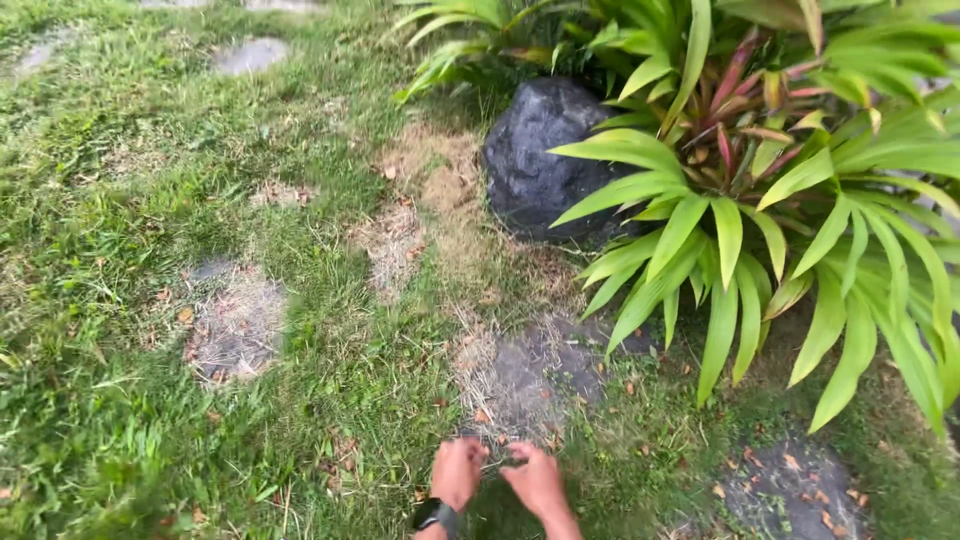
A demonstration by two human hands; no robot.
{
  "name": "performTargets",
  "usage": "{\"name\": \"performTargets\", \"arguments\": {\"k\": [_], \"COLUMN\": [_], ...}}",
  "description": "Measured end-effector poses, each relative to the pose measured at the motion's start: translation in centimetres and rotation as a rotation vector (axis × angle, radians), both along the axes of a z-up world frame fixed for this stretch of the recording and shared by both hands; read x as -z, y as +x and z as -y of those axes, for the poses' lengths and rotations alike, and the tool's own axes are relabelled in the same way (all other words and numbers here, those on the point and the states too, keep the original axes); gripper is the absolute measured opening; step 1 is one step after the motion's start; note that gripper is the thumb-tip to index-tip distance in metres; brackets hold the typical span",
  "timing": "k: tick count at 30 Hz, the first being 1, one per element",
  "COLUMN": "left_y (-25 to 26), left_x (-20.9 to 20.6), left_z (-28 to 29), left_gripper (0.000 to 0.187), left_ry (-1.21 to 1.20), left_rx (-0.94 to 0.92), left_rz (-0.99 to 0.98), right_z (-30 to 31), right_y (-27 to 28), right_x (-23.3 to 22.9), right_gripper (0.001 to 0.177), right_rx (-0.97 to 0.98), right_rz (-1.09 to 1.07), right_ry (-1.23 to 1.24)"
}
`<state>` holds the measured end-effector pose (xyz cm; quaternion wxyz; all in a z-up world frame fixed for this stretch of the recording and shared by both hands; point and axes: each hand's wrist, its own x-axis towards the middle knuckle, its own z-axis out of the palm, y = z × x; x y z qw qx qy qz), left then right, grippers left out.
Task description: Manually pull weeds and dried grass from a lawn area near garden plants.
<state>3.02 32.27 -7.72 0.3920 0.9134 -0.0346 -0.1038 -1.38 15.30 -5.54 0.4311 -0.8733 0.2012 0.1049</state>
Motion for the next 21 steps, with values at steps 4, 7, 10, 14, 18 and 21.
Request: {"name": "performTargets", "arguments": {"k": [4,7,10,14,18,21], "left_y": [0.1,-0.7,-1.1,-3.5,-5.1,-4.4], "left_x": [-4.9,-7.9,-7.9,-8.9,-3.0,2.4], "left_z": [-3.4,-5.1,-5.6,-5.1,-4.8,-4.7], "left_gripper": [0.024,0.029,0.044,0.059,0.029,0.016], "left_ry": [0.120,0.212,0.250,0.428,0.609,0.576], "left_rx": [-0.031,-0.005,0.085,0.264,0.329,0.257], "left_rz": [-0.072,-0.050,0.004,-0.074,-0.146,-0.044], "right_z": [-3.7,-4.6,-4.1,-2.4,-0.8,-0.6], "right_y": [-0.1,-0.5,0.7,0.7,2.8,3.4], "right_x": [1.6,6.1,6.9,6.7,3.1,-1.1], "right_gripper": [0.043,0.022,0.024,0.013,0.010,0.015], "right_rx": [-0.098,-0.173,-0.233,-0.155,0.141,0.220], "right_rz": [-0.124,-0.164,-0.149,-0.026,0.086,0.117], "right_ry": [-0.104,-0.212,-0.252,-0.063,0.149,0.213]}}
